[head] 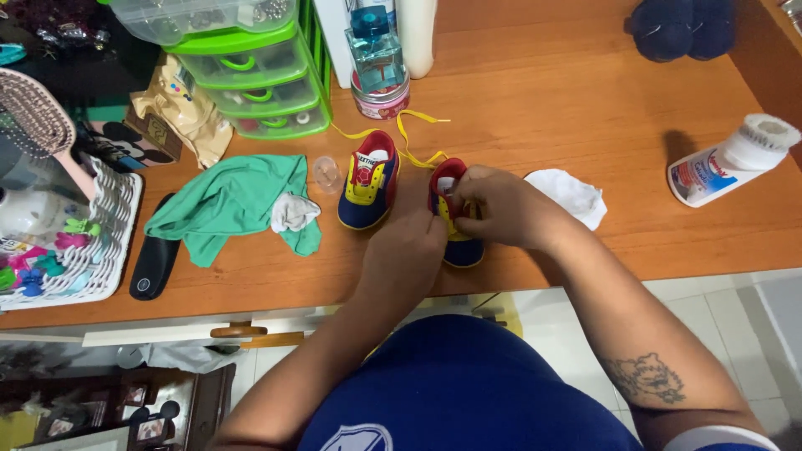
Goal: The person cleans the soles and sides of shoes with a specialized cleaning product and a cloth, then threads a yellow lace through one of the shoes.
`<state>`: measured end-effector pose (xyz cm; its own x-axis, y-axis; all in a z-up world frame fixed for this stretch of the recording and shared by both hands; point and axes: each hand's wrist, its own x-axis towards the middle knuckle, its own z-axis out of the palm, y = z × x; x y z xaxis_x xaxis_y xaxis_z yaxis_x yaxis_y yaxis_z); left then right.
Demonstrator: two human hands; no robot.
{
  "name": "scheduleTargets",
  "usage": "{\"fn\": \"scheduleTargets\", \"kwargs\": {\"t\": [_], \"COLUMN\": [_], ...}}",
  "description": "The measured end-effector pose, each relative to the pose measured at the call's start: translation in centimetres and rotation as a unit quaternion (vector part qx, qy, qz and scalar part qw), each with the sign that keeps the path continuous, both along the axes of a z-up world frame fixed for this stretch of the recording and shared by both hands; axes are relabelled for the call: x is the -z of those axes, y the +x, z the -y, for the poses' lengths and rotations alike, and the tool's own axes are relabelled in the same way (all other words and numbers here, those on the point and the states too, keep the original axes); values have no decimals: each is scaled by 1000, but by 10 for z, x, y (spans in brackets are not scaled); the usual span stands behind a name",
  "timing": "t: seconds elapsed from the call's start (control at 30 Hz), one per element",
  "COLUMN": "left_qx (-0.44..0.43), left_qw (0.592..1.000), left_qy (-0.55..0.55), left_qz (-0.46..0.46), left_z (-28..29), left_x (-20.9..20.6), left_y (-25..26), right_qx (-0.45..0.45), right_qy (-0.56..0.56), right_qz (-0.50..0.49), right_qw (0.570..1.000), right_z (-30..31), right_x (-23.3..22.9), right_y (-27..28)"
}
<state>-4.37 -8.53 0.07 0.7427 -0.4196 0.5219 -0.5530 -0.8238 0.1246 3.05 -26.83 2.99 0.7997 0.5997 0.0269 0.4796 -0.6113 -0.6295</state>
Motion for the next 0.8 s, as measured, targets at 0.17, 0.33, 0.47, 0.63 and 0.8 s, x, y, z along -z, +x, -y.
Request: {"fn": "scheduleTargets", "kwargs": {"t": [0.17, 0.33, 0.47, 0.63, 0.8], "left_qx": [3, 17, 24, -40, -32], "left_qw": [999, 996, 953, 876, 877], "left_qy": [32, -77, -258, -349, -330], "left_qz": [-25, -42, -160, -330, -348], "left_z": [7, 3, -7, -12, -10], "left_x": [-2, 1, -3, -9, -9], "left_y": [-4, 1, 15, 20, 21], "right_qx": [-29, -44, -34, -43, -74], "right_qy": [-71, -64, -106, -92, -101], "right_qz": [1, 23, 13, -26, -69], "right_qw": [997, 997, 994, 995, 990], "right_z": [-4, -6, -8, -7, -4], "right_x": [-9, -8, -11, -16, -20], "right_y": [7, 8, 7, 6, 10]}}
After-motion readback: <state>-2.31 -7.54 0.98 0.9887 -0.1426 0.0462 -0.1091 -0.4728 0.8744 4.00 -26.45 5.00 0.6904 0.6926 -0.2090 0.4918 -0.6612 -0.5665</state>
